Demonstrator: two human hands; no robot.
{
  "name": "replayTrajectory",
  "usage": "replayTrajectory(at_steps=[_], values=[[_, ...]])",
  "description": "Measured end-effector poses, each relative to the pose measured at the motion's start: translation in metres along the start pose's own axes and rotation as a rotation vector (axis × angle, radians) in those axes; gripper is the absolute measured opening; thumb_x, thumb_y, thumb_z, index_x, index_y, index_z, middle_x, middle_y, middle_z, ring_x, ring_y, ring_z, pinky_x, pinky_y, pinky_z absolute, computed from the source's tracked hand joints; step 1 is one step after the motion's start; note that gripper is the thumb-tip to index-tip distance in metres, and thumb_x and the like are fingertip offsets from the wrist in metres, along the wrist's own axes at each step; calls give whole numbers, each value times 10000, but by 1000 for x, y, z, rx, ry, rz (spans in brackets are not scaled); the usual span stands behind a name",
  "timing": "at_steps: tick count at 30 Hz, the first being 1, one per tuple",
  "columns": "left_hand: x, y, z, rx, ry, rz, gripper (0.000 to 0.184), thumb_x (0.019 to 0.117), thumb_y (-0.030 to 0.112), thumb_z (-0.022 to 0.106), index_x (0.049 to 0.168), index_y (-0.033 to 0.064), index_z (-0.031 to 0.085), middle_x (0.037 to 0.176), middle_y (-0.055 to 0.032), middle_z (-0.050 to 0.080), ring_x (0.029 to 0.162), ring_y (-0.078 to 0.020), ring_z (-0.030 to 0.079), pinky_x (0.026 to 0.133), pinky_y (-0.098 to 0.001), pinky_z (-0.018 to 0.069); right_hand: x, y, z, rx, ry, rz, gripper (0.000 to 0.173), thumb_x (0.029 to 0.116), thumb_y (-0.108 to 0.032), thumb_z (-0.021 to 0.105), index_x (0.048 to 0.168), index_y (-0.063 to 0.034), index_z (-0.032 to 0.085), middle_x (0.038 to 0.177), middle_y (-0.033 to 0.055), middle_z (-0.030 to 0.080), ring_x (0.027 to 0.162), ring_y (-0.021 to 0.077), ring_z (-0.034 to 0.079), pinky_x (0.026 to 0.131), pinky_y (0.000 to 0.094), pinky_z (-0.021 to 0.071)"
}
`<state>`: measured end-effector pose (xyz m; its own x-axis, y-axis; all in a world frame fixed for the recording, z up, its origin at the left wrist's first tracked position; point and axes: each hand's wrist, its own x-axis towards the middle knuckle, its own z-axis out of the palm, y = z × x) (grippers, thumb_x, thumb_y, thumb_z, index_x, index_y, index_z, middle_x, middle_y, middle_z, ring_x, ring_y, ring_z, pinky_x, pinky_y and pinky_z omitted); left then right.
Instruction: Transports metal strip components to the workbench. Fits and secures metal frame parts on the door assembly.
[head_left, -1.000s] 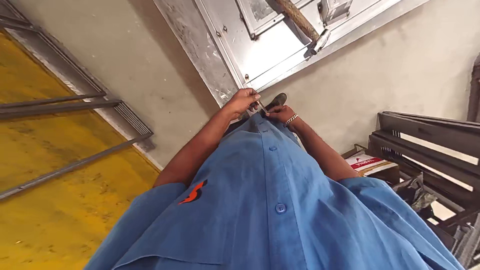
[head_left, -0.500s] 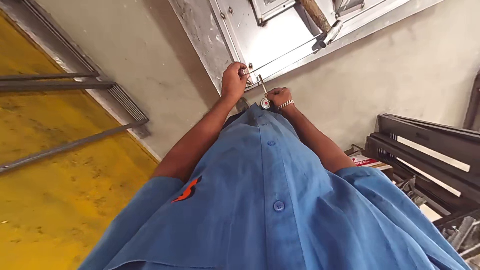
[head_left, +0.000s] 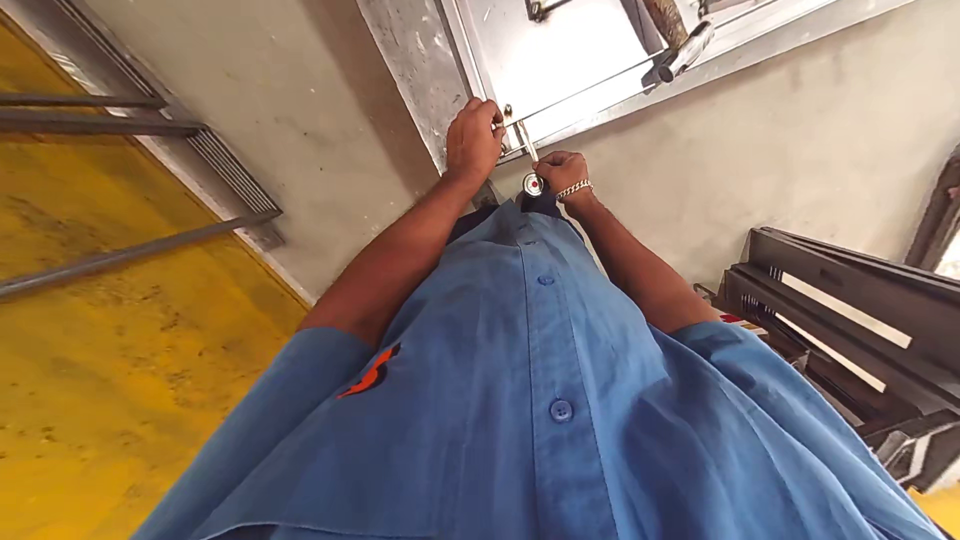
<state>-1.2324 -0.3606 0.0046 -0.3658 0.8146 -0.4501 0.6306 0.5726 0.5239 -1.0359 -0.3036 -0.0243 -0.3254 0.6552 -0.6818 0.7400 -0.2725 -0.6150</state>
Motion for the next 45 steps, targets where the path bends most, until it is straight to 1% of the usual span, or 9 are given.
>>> replayTrajectory(at_steps=[8,12,22,25,29,31,35,41,45], values=[[3,5,-2,32,-52,2,224,999,162,589,1156,54,705,1213,-167,659,1135,-338,652,995,-525,519,0,-3,3,37,3,24,143,889,-257,766,912,-117,784,793,29,734,687,144,669,675,418,558],[3,5,-1,35,-45,0,223,992,166,593,1156,63,704,1207,-156,663,1121,-330,660,974,-517,528,0,-1,5,41,12,17,131,890,-258,768,905,-130,791,780,13,738,665,128,666,660,407,555],[2,4,0,38,-35,8,234,1001,207,582,1138,85,728,1183,-136,683,1120,-302,666,988,-495,519,2,2,3,20,33,-3,123,880,-258,769,876,-136,788,776,6,737,704,130,679,700,424,555],[-3,1,0,70,-40,77,315,990,311,646,1171,61,710,1178,-159,671,1119,-338,651,991,-516,511,4,1,3,-2,32,-1,129,875,-262,768,887,-136,792,799,11,745,729,142,687,720,440,557],[-11,5,5,196,-49,109,573,858,372,805,1291,43,624,1297,-211,605,1225,-425,573,1012,-586,466,1,-1,2,-19,28,6,126,877,-270,770,884,-147,794,803,8,746,739,142,689,725,446,554],[-13,9,9,246,-29,91,617,823,331,828,1322,50,600,1336,-215,578,1236,-440,553,996,-596,461,2,-2,2,-11,26,5,120,876,-265,768,881,-148,793,795,5,746,730,136,689,718,438,556],[-14,15,16,251,23,90,556,826,214,789,1329,59,609,1354,-220,567,1235,-452,543,984,-603,456,4,0,1,-5,21,-10,125,877,-263,763,869,-141,789,785,5,742,714,132,683,708,431,555],[-13,12,19,280,42,149,497,855,206,749,1300,20,629,1339,-204,595,1243,-437,543,1000,-582,448,5,5,2,6,22,-40,136,878,-261,760,868,-128,783,780,7,736,717,129,680,710,428,553],[-13,12,22,290,55,150,483,864,197,730,1305,28,628,1339,-195,593,1243,-425,542,999,-573,444,4,7,0,3,20,-30,127,877,-261,759,864,-137,786,774,4,736,712,129,680,705,428,552]])
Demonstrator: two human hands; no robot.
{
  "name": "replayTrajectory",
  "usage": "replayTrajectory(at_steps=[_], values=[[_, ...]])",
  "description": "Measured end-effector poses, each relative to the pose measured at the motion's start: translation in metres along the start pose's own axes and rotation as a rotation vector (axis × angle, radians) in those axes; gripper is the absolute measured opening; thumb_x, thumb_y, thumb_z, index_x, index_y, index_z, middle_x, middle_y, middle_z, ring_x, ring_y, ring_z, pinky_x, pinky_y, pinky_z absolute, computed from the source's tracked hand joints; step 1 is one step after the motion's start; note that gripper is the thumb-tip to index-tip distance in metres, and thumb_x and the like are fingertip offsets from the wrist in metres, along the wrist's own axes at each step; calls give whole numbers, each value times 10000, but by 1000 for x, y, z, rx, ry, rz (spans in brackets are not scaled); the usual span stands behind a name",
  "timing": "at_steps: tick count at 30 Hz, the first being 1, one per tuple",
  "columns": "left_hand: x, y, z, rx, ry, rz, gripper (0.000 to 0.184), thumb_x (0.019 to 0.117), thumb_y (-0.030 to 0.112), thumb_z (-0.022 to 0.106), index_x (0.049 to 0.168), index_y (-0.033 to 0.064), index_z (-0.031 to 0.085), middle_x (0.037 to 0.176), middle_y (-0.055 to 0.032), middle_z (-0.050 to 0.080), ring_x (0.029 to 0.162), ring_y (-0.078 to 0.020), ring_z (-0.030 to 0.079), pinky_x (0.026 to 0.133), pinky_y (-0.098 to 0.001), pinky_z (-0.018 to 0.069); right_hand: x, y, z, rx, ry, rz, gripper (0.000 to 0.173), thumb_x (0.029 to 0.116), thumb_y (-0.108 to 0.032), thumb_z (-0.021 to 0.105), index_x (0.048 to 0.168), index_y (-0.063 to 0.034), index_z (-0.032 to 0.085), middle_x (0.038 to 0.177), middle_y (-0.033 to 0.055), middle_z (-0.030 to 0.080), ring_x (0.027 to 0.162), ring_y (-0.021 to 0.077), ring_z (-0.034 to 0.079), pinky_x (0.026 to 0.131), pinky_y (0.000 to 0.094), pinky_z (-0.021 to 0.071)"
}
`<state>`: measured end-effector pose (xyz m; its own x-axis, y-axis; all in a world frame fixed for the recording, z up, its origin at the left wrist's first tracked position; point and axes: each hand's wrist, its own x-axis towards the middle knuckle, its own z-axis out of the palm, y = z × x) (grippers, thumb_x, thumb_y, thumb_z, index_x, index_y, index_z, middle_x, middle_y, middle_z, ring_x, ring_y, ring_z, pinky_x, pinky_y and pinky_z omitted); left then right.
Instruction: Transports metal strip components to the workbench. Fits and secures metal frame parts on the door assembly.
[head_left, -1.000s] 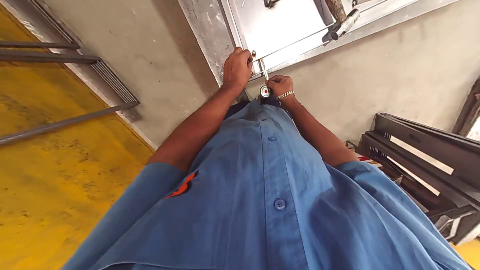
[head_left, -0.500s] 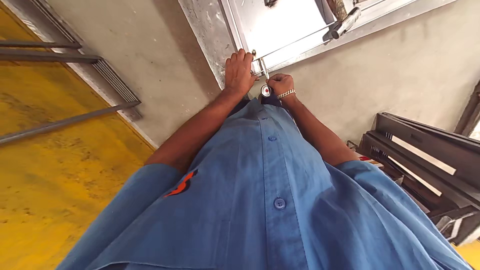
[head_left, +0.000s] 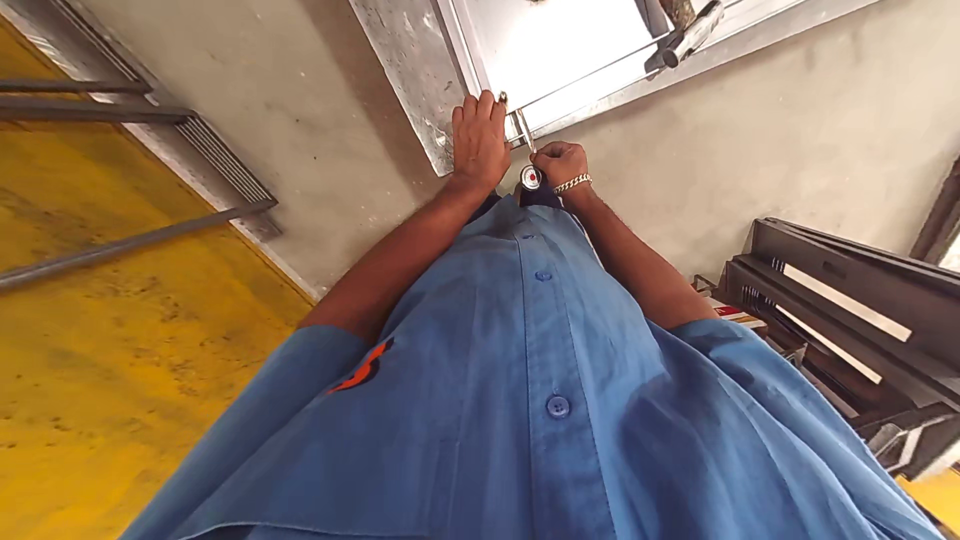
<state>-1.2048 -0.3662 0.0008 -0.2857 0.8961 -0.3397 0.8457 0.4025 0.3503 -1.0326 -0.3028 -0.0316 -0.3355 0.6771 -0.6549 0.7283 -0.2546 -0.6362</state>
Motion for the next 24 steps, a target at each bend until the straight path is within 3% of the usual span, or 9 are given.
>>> replayTrajectory(at_steps=[16,24], values=[[-2,-3,5,-7,23,19,429,888,192,712,1271,16,636,1289,-206,613,1215,-423,562,1007,-565,433,1,2,0,3,4,-11,118,872,-251,763,857,-137,789,761,-2,736,687,117,672,687,417,547],[-3,-3,6,-14,30,32,438,898,214,719,1270,1,632,1292,-224,611,1213,-443,560,1017,-590,420,-2,-2,-2,-24,-4,-9,142,877,-276,757,884,-138,791,815,12,749,755,141,695,748,446,562]])
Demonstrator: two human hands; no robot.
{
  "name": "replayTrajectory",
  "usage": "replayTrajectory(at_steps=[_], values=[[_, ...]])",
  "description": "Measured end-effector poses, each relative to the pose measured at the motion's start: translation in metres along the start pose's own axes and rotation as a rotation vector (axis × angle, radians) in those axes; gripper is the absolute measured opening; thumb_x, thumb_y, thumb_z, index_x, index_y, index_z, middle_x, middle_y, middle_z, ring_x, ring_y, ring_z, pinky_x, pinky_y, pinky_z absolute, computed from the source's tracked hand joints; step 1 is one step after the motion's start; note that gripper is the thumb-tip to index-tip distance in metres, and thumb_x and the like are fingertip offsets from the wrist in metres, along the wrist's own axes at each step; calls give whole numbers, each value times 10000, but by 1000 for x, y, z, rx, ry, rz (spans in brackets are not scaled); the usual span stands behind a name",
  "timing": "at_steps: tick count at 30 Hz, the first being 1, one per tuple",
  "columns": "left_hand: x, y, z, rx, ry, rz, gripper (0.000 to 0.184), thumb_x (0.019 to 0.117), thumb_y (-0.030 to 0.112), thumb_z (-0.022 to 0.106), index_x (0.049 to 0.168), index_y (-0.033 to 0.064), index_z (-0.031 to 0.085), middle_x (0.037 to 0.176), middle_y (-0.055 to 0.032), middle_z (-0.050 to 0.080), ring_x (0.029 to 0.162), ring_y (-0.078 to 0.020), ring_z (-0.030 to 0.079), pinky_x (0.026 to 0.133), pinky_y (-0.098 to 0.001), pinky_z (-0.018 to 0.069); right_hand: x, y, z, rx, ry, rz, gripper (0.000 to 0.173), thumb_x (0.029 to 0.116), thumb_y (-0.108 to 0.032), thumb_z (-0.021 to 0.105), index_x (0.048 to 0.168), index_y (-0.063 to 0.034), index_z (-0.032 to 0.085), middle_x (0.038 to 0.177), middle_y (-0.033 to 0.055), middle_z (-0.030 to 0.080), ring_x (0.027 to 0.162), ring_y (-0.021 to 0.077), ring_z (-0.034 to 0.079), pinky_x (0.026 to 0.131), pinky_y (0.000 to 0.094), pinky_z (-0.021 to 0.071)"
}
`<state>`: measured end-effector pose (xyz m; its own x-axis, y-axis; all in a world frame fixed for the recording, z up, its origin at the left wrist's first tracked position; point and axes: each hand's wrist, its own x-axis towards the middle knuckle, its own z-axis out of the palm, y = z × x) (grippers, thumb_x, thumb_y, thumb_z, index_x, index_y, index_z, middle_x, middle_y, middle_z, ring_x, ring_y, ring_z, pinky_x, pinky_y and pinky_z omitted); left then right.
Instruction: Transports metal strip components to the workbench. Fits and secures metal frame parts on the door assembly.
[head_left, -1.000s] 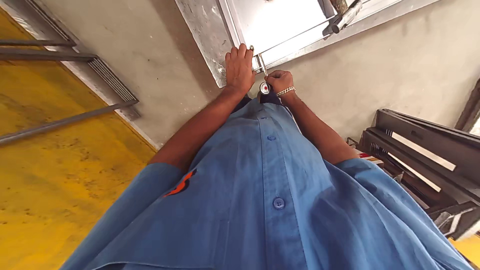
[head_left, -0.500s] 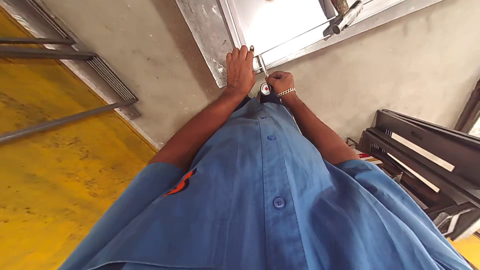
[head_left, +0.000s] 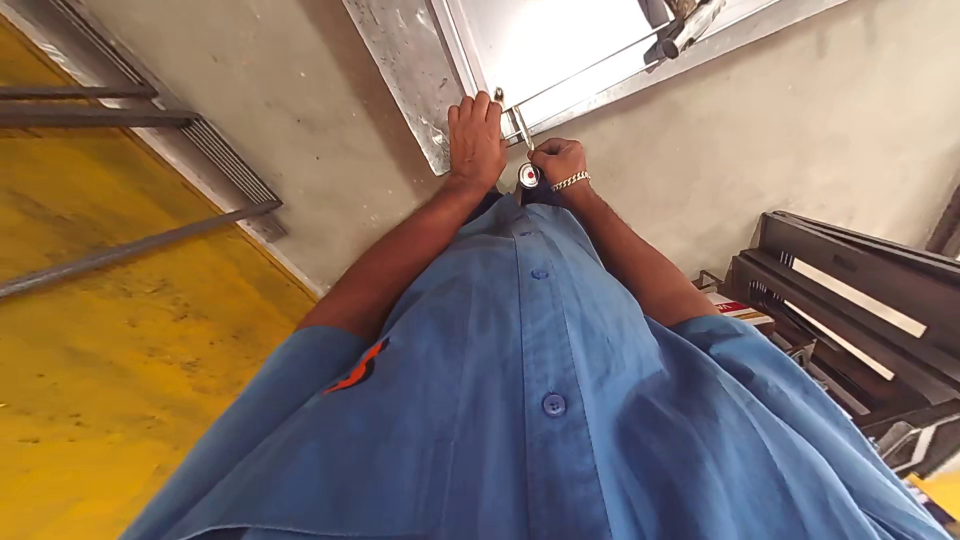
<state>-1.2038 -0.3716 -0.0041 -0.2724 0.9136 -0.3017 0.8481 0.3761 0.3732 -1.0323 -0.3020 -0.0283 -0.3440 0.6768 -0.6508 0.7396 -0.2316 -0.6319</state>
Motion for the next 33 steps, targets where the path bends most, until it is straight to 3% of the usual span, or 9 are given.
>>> replayTrajectory(at_steps=[21,30,33], values=[[-2,0,5,20,48,2,408,903,224,715,1250,19,655,1242,-190,634,1173,-408,580,985,-558,437,3,1,0,-12,2,12,125,867,-276,767,875,-155,797,817,2,752,772,135,697,752,447,556],[-4,0,5,-4,48,3,412,910,216,703,1260,4,654,1259,-213,634,1184,-427,581,995,-581,435,3,1,-2,-10,-9,-1,136,865,-279,767,864,-145,792,795,5,745,748,137,692,736,451,554],[-4,0,8,-3,64,5,407,912,213,698,1262,10,655,1251,-207,639,1177,-424,587,986,-579,442,3,4,-4,28,-18,-31,126,869,-258,766,862,-133,785,779,-1,737,721,114,677,719,415,551]])
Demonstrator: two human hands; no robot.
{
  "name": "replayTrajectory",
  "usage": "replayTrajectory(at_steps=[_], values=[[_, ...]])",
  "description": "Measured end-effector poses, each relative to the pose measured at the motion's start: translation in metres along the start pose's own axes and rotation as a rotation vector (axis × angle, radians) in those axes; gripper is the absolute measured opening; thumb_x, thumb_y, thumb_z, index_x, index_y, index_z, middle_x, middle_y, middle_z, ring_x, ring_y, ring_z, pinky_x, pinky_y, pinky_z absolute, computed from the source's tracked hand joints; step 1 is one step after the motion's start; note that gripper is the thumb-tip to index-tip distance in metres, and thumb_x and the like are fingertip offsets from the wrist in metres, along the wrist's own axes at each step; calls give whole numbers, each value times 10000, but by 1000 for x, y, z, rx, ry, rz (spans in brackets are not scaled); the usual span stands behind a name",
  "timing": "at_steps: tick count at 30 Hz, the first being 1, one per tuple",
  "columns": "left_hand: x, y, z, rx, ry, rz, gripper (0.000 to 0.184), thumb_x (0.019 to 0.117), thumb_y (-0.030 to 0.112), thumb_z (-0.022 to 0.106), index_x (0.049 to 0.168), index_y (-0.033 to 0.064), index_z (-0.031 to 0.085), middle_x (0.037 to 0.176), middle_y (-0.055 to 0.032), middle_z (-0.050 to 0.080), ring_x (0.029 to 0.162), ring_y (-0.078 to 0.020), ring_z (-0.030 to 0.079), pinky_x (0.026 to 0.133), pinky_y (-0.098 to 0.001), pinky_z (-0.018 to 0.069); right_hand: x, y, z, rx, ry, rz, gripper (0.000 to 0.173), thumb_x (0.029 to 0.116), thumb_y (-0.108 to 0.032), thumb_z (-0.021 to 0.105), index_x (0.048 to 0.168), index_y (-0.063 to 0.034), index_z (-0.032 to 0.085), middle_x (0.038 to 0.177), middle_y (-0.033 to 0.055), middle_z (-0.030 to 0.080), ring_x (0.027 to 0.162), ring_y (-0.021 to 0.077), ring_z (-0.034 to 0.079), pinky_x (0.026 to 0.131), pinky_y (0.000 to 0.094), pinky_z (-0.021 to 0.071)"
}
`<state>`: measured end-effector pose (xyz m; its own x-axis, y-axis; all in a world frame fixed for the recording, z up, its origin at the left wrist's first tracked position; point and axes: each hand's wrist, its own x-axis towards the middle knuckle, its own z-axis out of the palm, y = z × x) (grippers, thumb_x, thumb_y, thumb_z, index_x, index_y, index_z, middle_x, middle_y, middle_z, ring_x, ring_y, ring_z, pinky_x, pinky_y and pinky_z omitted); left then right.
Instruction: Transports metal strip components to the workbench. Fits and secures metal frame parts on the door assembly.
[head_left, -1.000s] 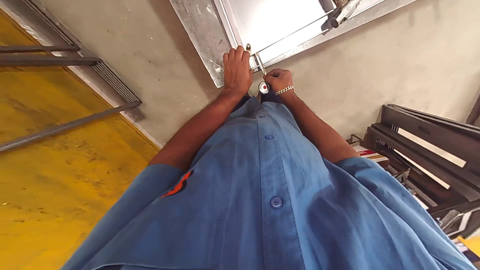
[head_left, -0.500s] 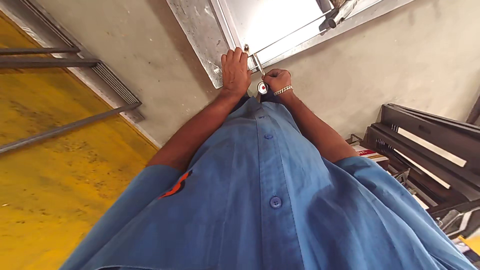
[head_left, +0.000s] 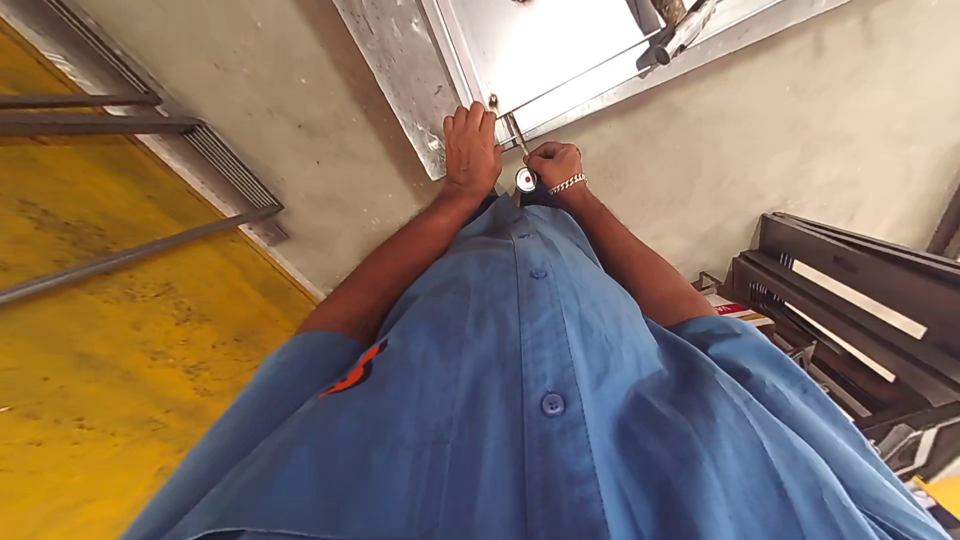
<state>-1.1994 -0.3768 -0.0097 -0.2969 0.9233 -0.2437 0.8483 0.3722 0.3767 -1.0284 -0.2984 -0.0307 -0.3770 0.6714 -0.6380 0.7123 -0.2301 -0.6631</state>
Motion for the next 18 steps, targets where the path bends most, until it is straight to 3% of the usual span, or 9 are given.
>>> replayTrajectory(at_steps=[9,13,16,18], values=[[-2,2,3,6,9,-4,371,943,183,662,1261,-8,646,1231,-216,637,1153,-434,589,974,-575,443,-14,-4,-25,164,20,-55,104,902,-177,754,893,-76,775,747,8,723,639,75,648,631,320,555],[-1,5,0,-15,-18,-26,379,952,168,663,1283,-16,640,1260,-232,627,1172,-446,582,990,-593,440,6,-47,-47,111,138,-62,155,950,-223,710,951,-79,766,800,26,734,685,116,677,673,357,575],[-1,7,-3,-5,-34,-33,381,954,171,662,1285,-15,640,1259,-232,629,1172,-451,582,989,-596,439,45,-85,-60,82,225,103,215,981,-277,642,1012,-98,756,850,65,727,682,182,688,626,399,579],[-1,9,-3,11,-39,-36,381,959,174,660,1290,-14,637,1256,-227,632,1170,-449,585,984,-601,441,65,-101,-70,26,290,113,297,1039,-327,578,1120,-94,743,968,103,755,807,215,748,714,420,630]])
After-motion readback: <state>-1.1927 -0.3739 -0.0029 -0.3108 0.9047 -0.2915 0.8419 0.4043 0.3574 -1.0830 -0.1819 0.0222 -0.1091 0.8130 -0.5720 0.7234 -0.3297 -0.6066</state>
